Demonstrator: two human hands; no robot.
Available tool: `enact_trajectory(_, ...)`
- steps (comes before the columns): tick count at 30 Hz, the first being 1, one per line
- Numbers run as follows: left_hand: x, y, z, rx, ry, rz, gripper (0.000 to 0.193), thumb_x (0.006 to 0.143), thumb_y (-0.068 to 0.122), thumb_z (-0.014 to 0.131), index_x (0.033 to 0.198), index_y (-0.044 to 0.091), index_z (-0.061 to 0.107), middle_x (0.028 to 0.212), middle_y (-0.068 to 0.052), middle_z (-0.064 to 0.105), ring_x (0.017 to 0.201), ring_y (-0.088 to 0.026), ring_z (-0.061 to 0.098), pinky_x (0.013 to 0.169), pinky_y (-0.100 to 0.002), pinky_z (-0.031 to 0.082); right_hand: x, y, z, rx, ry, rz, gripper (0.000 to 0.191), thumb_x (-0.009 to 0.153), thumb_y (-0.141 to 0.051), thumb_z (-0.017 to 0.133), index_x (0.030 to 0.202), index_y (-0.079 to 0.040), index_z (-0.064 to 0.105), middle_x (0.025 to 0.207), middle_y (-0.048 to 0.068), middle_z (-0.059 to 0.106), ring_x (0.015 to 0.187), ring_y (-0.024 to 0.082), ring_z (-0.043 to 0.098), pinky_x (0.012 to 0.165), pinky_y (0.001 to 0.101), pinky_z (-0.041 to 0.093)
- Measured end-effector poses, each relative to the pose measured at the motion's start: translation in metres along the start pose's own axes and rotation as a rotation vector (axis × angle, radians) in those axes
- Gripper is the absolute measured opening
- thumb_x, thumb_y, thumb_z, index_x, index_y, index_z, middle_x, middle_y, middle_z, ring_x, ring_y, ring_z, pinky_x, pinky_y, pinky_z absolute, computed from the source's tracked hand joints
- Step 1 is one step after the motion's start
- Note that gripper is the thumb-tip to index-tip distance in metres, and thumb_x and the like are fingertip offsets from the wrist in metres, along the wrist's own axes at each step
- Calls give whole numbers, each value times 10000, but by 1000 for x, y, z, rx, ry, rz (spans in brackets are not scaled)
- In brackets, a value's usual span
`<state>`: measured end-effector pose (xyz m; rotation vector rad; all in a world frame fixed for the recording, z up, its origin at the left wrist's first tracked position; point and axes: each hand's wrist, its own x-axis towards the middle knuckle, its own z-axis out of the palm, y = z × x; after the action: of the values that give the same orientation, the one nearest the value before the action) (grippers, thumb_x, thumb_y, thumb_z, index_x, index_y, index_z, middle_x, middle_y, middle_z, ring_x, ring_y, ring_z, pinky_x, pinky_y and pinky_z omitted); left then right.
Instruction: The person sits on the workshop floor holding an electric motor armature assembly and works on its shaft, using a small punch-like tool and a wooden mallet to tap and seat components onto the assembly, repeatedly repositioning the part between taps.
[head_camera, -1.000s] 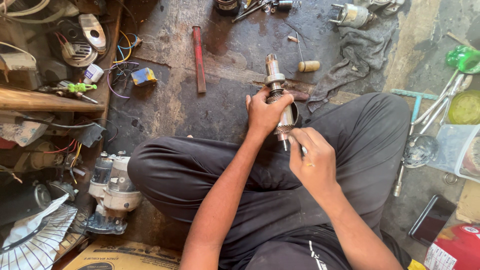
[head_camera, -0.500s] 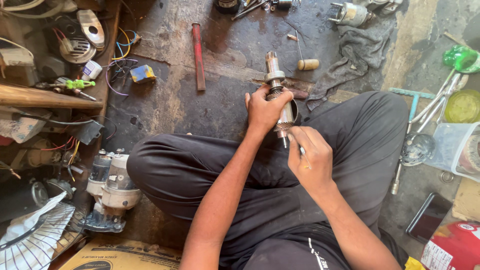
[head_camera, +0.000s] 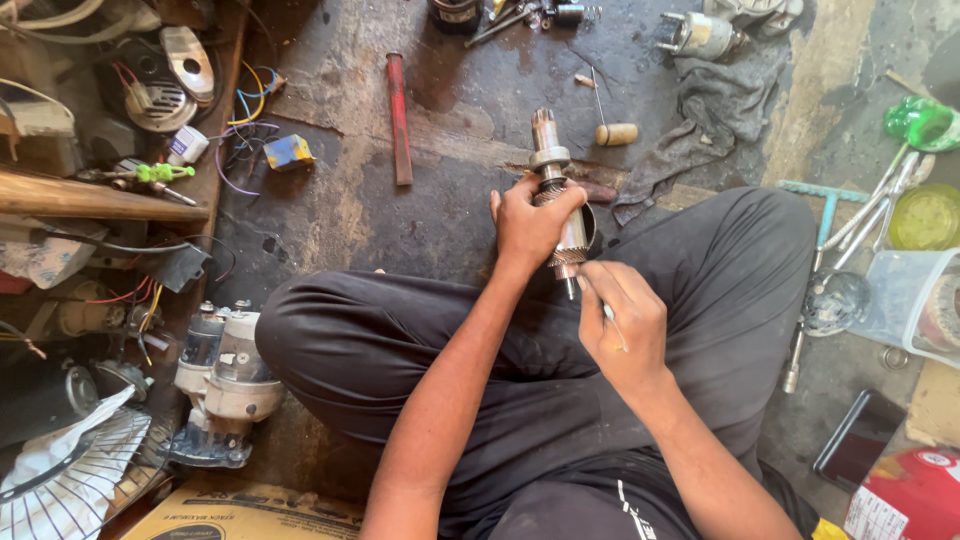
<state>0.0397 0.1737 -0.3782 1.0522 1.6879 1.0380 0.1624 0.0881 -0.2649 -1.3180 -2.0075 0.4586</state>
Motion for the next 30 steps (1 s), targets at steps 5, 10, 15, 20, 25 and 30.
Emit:
enact_trajectory(5, -2, 0, 1, 2, -18, -33, 363, 740, 495, 715, 930, 192, 779, 934, -32, 791, 1025, -243, 711, 1269, -536, 72, -4, 1, 1, -6, 1, 4, 174, 897, 88, 668, 1061, 27, 665, 985, 174, 687, 893, 358, 673, 781, 424, 536)
enact_trajectory(10, -3, 1, 0, -9, -16, -14, 352, 745, 486, 705, 920, 191, 781, 959, -24, 788, 1038, -242, 704, 1253, -539, 54, -7, 2, 3, -14, 13, -5, 231, 856, 101, 664, 1077, 32, 668, 987, 168, 684, 902, 352, 677, 787, 418, 540)
enact_trajectory(15, -6, 2, -2, -4, -15, -31, 367, 727, 488, 709, 929, 189, 778, 943, -32, 789, 1037, -245, 706, 1261, -529, 60, -13, -2, 1, -20, 13, -17, 239, 864, 106, 662, 1093, 36, 669, 1001, 170, 682, 895, 351, 668, 784, 419, 539)
enact_trajectory(20, -6, 3, -3, -11, 0, -14, 357, 737, 488, 710, 915, 187, 780, 927, -21, 781, 1029, -241, 698, 1256, -534, 64, -13, -5, 2, -41, 32, -23, 234, 865, 102, 661, 1089, 35, 662, 998, 172, 679, 881, 346, 663, 774, 417, 536)
enact_trajectory(25, -9, 0, -4, -5, -18, -30, 354, 737, 496, 703, 904, 193, 781, 918, -18, 781, 987, -244, 714, 1260, -531, 88, -15, -8, 4, -45, 22, -13, 225, 873, 99, 661, 1087, 28, 670, 990, 165, 685, 880, 345, 664, 774, 419, 537)
enact_trajectory(30, -7, -2, -5, -2, 22, 16, 370, 728, 500, 723, 906, 180, 775, 946, -31, 784, 1029, -254, 697, 1247, -532, 77, -14, -10, 5, -47, 23, -16, 213, 876, 95, 659, 1080, 31, 664, 987, 165, 681, 881, 347, 666, 778, 424, 537)
